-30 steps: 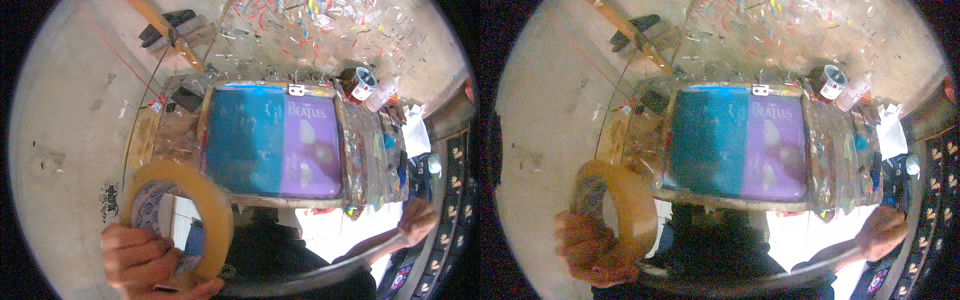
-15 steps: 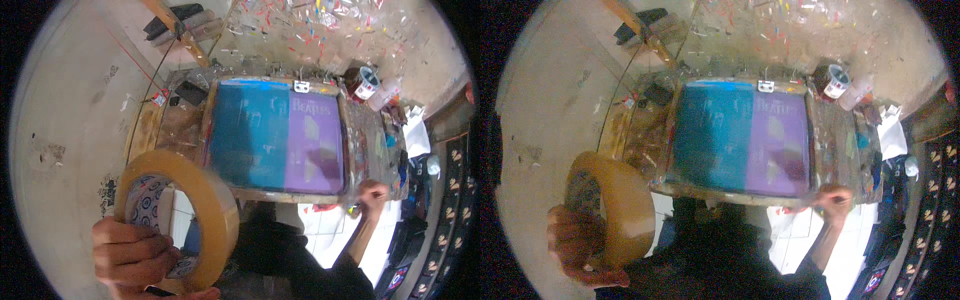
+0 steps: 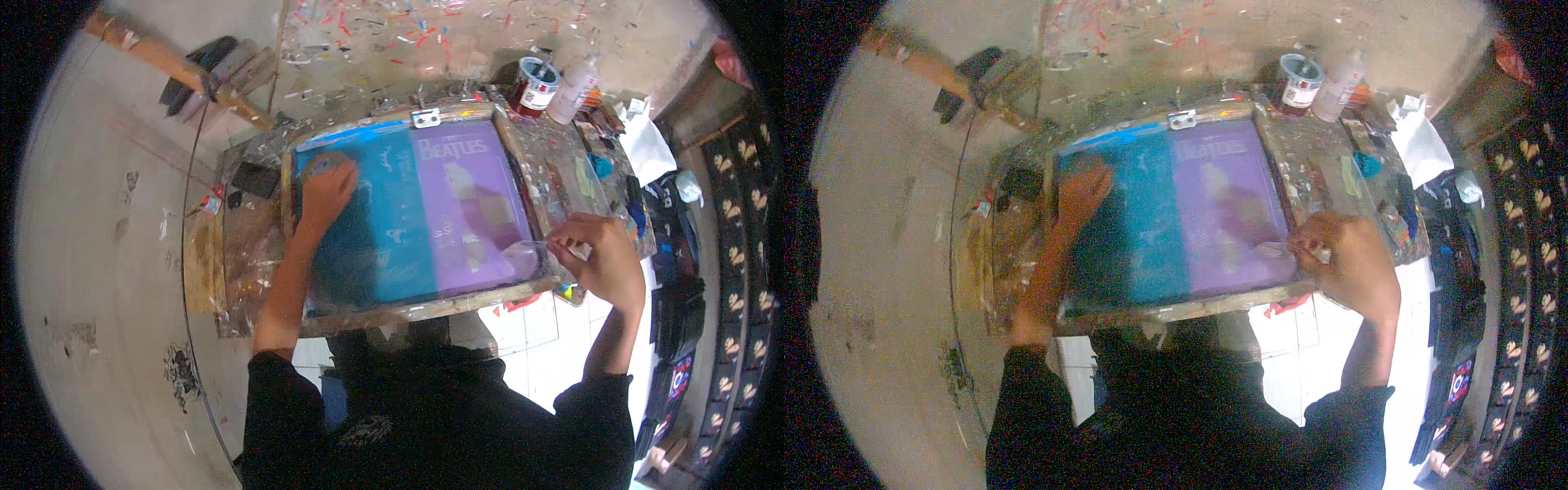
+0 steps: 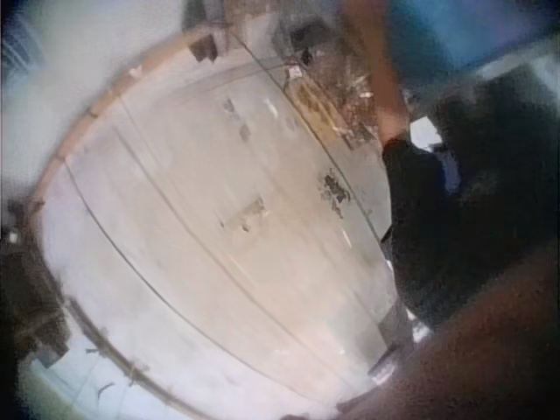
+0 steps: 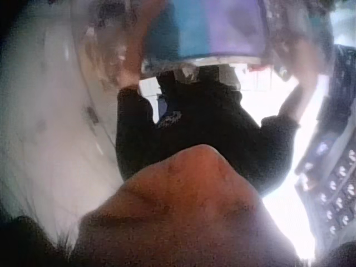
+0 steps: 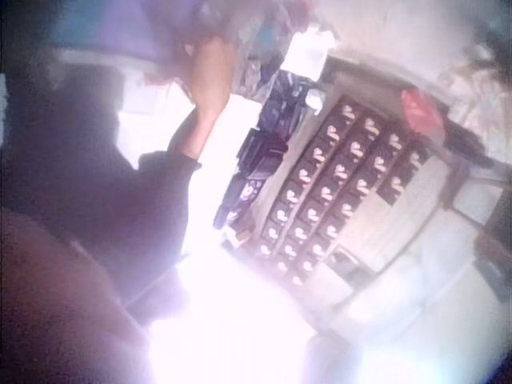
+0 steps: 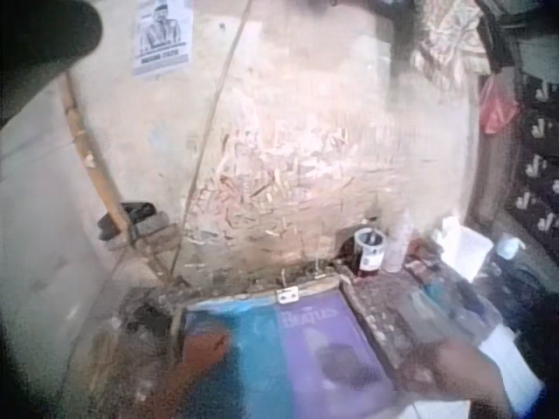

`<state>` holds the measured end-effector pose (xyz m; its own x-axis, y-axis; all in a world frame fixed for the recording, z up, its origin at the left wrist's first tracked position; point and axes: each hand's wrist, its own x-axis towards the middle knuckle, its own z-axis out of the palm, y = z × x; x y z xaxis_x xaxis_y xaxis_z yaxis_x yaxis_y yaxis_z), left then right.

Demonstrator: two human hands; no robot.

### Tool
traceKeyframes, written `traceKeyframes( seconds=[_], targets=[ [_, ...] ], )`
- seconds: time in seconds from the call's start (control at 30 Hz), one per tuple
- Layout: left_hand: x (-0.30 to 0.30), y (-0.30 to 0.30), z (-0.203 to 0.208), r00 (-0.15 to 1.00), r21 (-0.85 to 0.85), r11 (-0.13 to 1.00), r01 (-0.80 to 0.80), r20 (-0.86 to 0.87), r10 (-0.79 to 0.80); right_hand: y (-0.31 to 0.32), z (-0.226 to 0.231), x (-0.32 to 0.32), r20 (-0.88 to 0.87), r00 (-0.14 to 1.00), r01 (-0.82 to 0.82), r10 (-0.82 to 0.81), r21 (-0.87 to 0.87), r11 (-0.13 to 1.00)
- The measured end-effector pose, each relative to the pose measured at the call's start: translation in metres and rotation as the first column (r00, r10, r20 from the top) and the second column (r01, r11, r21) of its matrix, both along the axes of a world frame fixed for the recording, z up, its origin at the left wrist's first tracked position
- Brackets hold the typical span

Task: The person applies adhesive tape to the edges of a screen printing frame that features a Beatles design, smoothing the tape by hand.

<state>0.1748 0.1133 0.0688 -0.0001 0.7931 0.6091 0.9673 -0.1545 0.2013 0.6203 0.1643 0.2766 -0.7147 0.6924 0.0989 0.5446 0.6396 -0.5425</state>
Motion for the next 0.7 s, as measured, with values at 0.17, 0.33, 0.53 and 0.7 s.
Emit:
traceKeyframes(
  seconds=[0.17, 0.33, 0.53, 0.7],
  targets=[
    [0.028, -0.002, -0.022, 0.906, -0.339, 0.884, -0.321, 0.162, 0.391, 0.004, 0.005, -0.007, -0.001, 0.999, -0.045, 0.045, 0.083, 0.996],
    [0.097, -0.002, 0.019, 0.948, -0.098, 0.978, 0.185, 0.28, -0.152, 0.008, -0.001, -0.018, -0.04, 0.999, -0.033, 0.036, 0.085, 0.996],
    [0.17, 0.023, 0.029, 0.484, -0.273, 0.566, 0.778, 0.835, -0.262, 0.011, -0.024, -0.023, -0.16, 0.978, 0.113, -0.133, -0.129, 0.985],
    [0.132, 0.062, 0.028, 0.405, -0.36, 0.389, 0.848, 0.914, -0.035, 0.007, -0.11, 0.017, -0.273, 0.788, 0.421, -0.552, -0.416, 0.806]
  ],
)
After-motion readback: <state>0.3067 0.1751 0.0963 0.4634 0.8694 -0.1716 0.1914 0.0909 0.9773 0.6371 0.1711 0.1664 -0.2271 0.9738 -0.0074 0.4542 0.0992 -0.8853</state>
